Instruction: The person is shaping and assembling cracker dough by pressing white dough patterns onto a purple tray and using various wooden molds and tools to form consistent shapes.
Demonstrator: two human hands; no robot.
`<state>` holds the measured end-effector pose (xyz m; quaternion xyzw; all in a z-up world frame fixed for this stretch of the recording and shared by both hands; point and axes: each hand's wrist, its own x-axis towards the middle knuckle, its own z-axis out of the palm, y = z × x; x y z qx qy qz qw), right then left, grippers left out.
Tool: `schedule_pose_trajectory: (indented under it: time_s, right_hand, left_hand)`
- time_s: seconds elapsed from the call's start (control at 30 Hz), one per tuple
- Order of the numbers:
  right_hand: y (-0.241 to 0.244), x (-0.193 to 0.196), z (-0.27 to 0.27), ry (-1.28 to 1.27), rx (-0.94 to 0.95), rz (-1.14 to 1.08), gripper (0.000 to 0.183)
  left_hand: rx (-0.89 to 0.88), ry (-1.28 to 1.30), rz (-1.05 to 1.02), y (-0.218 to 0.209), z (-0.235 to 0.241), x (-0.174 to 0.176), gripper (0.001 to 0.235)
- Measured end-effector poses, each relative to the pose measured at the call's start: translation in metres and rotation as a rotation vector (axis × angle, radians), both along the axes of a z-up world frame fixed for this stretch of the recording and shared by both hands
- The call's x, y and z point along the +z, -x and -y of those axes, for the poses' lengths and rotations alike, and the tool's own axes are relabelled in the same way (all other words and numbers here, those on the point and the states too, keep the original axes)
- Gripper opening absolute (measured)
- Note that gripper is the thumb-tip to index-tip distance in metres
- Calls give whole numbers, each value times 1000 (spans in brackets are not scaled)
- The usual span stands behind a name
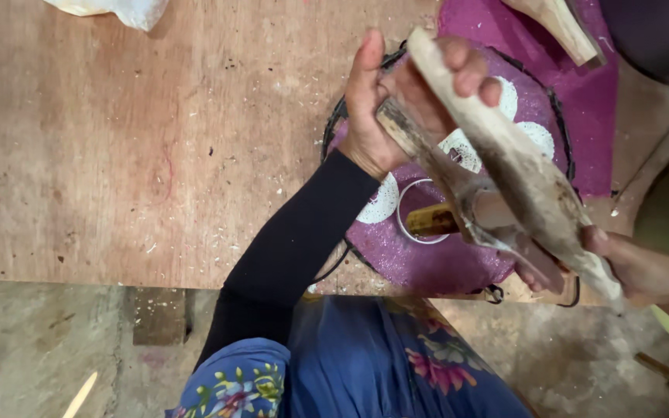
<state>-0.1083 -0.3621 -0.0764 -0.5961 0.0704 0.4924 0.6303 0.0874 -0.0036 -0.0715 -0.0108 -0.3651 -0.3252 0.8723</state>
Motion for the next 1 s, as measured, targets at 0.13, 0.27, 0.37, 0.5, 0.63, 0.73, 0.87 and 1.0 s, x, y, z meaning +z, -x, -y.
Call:
schedule_pose_trajectory:
  time_s: [0.13, 0.27, 0.37, 0.5, 0.63, 0.73, 0.87, 1.0]
  right_hand:
    - [7, -33, 12, 538, -51, -96, 109]
    - [1, -41, 4, 542, 63, 26, 115]
    - [-6, -35, -11, 594, 140, 138, 115]
    - [-6, -30, -27, 558, 112, 217, 108]
    - [0, -27, -26, 387, 69, 145, 94]
    - [4, -19, -22, 272, 109, 153, 87]
    - [3, 1, -24, 564, 97, 105, 84]
    - [-1, 22, -31, 875, 164, 191, 88]
  left_hand:
    - [135, -122, -273, 7, 3, -21, 65]
    - [128, -183, -328, 6, -6, -29, 60]
    - [141, -180, -330, 7, -12, -28, 59]
    - [171, -173, -315, 10, -17, -23, 58]
    - [190, -240, -415, 20, -19, -21, 55]
    - [186, -286, -523, 27, -14, -29, 52]
    - [159, -228, -580, 33, 3, -42, 50]
    - [112, -163, -549, 27, 18, -54, 49]
